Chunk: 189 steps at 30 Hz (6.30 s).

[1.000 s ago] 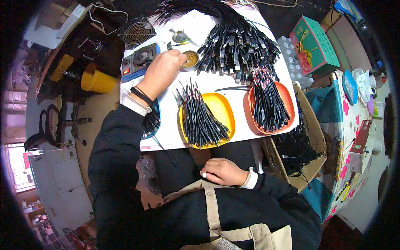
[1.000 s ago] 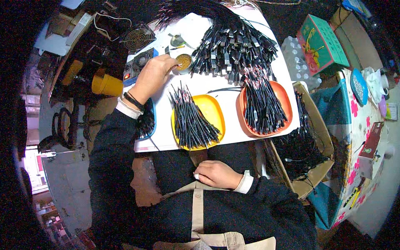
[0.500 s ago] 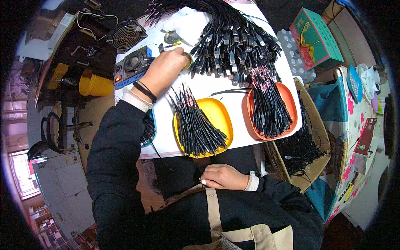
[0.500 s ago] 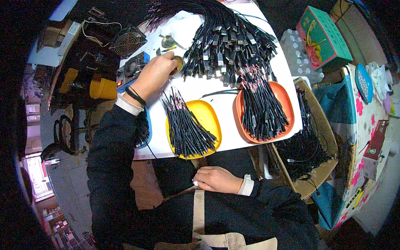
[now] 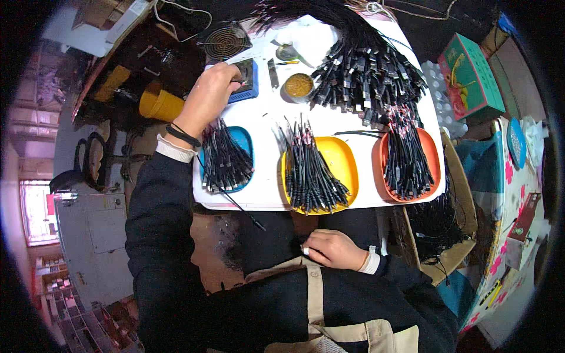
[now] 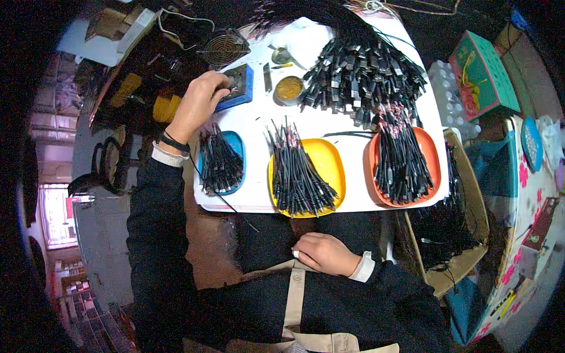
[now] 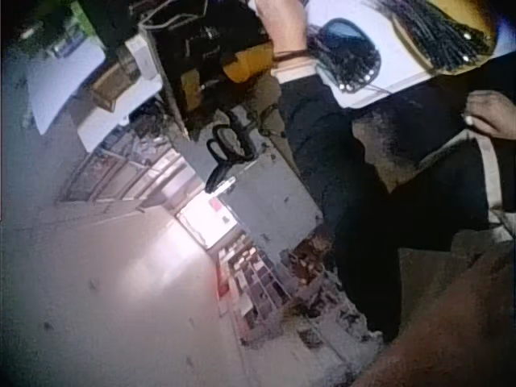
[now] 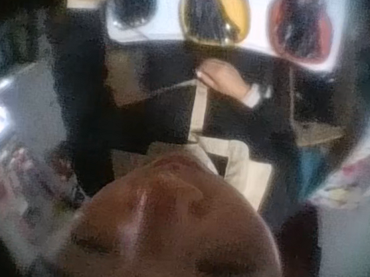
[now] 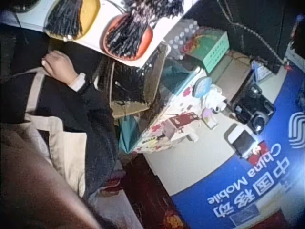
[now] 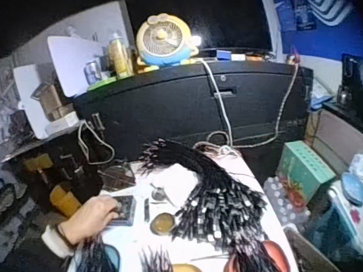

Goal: The person repeatedly picks black cable-like items from a tray, attaches small components to their ends, and places the finished items into separate colored trays. The process is repeated continuously throughout the clip.

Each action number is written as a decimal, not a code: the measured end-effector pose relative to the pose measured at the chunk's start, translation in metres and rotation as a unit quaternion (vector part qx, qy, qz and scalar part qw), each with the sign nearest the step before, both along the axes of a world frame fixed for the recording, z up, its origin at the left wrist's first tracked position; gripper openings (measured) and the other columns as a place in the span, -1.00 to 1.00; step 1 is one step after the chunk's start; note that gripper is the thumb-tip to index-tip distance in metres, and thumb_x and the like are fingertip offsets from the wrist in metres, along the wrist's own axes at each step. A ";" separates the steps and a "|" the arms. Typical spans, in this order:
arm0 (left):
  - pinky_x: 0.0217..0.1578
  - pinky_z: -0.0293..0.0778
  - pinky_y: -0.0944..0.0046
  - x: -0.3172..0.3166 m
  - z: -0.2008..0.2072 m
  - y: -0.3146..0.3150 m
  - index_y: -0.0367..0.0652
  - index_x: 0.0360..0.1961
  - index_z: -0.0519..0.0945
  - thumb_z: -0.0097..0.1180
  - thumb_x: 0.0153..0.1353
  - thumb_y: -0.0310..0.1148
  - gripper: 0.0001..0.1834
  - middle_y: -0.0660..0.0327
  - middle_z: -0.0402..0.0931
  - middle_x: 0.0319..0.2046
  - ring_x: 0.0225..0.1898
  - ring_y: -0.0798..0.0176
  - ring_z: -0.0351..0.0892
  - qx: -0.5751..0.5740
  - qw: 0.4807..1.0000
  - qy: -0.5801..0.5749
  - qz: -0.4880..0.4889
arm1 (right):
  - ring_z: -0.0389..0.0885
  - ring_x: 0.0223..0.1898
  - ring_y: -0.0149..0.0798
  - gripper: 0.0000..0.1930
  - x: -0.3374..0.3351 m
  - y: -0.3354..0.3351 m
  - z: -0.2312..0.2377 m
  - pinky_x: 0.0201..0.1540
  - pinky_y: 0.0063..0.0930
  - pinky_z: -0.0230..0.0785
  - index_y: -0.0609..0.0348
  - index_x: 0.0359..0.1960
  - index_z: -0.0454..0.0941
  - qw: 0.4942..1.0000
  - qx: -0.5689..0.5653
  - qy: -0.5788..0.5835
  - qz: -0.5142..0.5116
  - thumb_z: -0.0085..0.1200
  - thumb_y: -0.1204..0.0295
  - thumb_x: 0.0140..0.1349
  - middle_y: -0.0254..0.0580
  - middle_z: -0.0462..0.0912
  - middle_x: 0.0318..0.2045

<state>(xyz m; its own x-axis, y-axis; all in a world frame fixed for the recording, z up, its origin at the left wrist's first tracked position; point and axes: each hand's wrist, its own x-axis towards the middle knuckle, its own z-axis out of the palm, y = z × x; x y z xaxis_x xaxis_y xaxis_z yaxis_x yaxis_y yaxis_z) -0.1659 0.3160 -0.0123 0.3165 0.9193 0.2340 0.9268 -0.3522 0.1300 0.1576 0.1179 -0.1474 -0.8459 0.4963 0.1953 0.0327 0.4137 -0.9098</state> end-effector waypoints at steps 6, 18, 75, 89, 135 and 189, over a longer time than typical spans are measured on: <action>-0.25 0.44 0.08 -0.048 -0.005 0.007 -0.33 -0.39 0.62 0.24 0.02 -0.52 -0.88 0.00 0.52 -0.40 -0.30 -0.07 0.55 0.031 0.997 0.049 0.041 | 0.59 -0.31 -0.05 -0.85 -0.004 -0.001 0.001 -0.18 -0.26 0.48 0.26 -0.35 0.54 0.999 0.030 -0.024 -0.002 0.09 0.40 0.22 -0.09 0.57 -0.41; -0.18 0.50 0.03 -0.045 -0.023 0.043 -0.32 -0.40 0.67 0.22 0.05 -0.49 -0.89 -0.09 0.54 -0.38 -0.26 -0.12 0.59 -0.006 0.992 0.119 0.042 | 0.56 -0.35 -0.09 -0.87 -0.007 0.002 -0.009 -0.24 -0.31 0.48 0.22 -0.32 0.54 0.999 0.041 -0.008 0.005 0.09 0.41 0.20 -0.12 0.54 -0.42; -0.31 0.44 -0.07 -0.005 -0.054 -0.130 -0.32 -0.48 0.57 0.17 0.14 -0.31 -0.76 -0.11 0.55 -0.48 -0.35 -0.18 0.56 0.050 0.965 -0.032 0.257 | 0.63 -0.28 0.16 -0.68 0.268 0.082 0.002 -0.21 -0.14 0.42 0.34 -0.22 0.55 0.705 0.141 -0.281 -0.636 -0.07 0.26 0.37 0.21 0.63 -0.33; -0.47 0.38 0.38 -0.032 -0.055 -0.130 -0.38 -0.42 0.64 0.26 0.12 -0.40 -0.80 0.26 0.58 -0.57 -0.52 0.45 0.47 -0.087 0.879 -0.361 0.298 | 0.63 -0.45 -0.12 -0.79 0.008 0.082 0.088 -0.35 -0.38 0.43 0.34 -0.34 0.58 0.929 0.107 -0.149 -0.321 0.10 0.38 0.25 0.03 0.63 -0.48; -0.11 0.57 0.35 0.169 0.015 -0.313 -0.30 -0.15 0.51 0.00 0.35 -0.52 -0.89 0.06 0.57 -0.06 -0.07 0.33 0.57 -0.081 0.540 -0.838 -0.020 | 0.55 -0.55 -0.41 -0.85 -0.014 -0.073 0.139 -0.45 -0.53 0.43 0.24 -0.35 0.51 0.952 0.033 0.117 -0.280 0.22 0.46 0.17 -0.18 0.56 -0.53; -0.39 0.54 0.43 0.179 -0.003 -0.334 -0.31 -0.15 0.61 0.13 0.26 -0.53 -0.84 0.10 0.65 -0.35 -0.39 0.34 0.62 -0.168 0.509 -0.843 -0.031 | 0.56 -0.38 -0.45 -0.86 0.004 -0.071 0.142 -0.27 -0.53 0.50 0.27 -0.22 0.50 0.857 -0.389 0.326 -0.091 0.12 0.44 0.30 -0.27 0.59 -0.35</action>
<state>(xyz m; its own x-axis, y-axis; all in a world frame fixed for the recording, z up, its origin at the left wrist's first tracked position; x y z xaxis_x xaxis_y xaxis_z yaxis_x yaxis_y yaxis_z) 0.0133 -0.0178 -0.0154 -0.0435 0.9976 0.0537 -0.6150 -0.0691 0.7855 0.1619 0.0465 -0.0057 -0.5777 0.8028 0.1473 -0.5878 -0.2839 -0.7576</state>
